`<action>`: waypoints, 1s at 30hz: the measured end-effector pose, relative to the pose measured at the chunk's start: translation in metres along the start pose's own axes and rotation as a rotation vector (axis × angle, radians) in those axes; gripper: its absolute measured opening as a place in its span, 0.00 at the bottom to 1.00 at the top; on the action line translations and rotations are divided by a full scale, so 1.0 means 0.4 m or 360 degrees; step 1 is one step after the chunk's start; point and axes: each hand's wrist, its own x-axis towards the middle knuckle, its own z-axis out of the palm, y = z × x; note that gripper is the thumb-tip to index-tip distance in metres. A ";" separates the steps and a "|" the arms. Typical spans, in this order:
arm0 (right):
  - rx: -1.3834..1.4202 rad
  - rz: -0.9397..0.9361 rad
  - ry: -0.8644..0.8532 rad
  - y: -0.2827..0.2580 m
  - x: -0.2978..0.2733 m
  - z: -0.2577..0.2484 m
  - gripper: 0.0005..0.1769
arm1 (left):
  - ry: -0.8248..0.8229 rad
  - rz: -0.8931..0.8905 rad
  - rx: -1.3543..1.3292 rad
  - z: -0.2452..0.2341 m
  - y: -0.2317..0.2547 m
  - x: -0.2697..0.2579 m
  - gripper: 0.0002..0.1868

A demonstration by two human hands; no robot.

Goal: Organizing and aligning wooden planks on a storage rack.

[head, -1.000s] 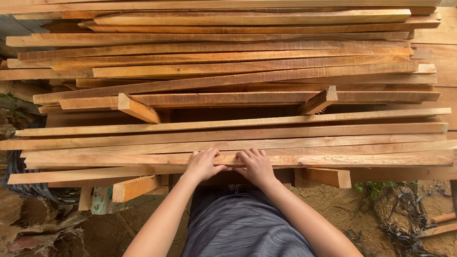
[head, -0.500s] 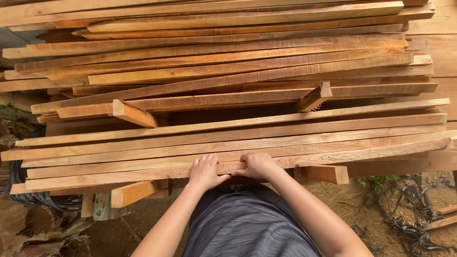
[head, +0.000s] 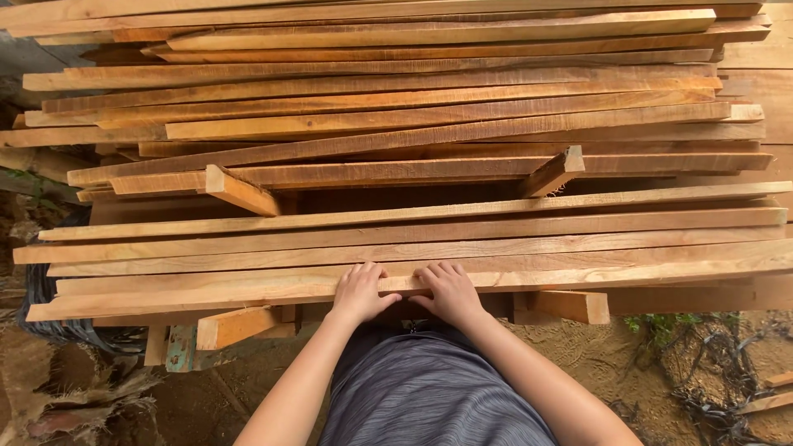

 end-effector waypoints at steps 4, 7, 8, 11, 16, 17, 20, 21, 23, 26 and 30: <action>-0.0056 -0.0072 0.0152 0.024 -0.010 0.063 0.31 | 0.0042 0.0000 0.0084 0.090 -0.037 0.015 0.26; -0.0029 -0.0075 0.0192 0.026 -0.013 0.066 0.31 | 0.0232 0.0070 0.0218 0.133 -0.040 -0.011 0.27; -0.0020 -0.0107 0.0153 0.028 -0.008 0.054 0.31 | 0.0327 0.0104 0.0240 0.139 -0.041 -0.017 0.29; -0.0038 -0.0170 0.0130 0.037 -0.001 0.033 0.31 | 0.0434 0.0140 0.0304 0.167 -0.047 -0.005 0.31; -0.0077 -0.0231 0.0183 0.034 0.000 0.020 0.27 | 0.0502 0.0195 0.0572 0.160 -0.030 -0.025 0.34; -0.0036 -0.0239 0.0172 0.034 -0.002 0.016 0.27 | 0.0495 0.0188 0.0579 0.163 -0.028 -0.026 0.34; 0.0018 -0.0243 0.0161 0.034 0.008 0.008 0.26 | 0.0449 0.0176 0.0558 0.152 -0.026 -0.013 0.34; 0.0033 -0.0233 0.0149 0.034 0.008 0.007 0.26 | 0.0400 0.0170 0.0522 0.148 -0.023 -0.009 0.33; 0.0013 -0.0227 0.0152 0.038 0.007 0.012 0.26 | 0.0393 0.0237 0.0492 0.153 -0.018 0.002 0.33; 0.0046 -0.0191 0.0097 0.036 0.013 0.009 0.26 | 0.0328 0.0277 0.0361 0.148 -0.024 0.017 0.30; 0.0207 -0.0066 -0.0074 0.038 0.020 0.005 0.25 | 0.0175 0.0186 0.0113 0.121 -0.025 0.033 0.25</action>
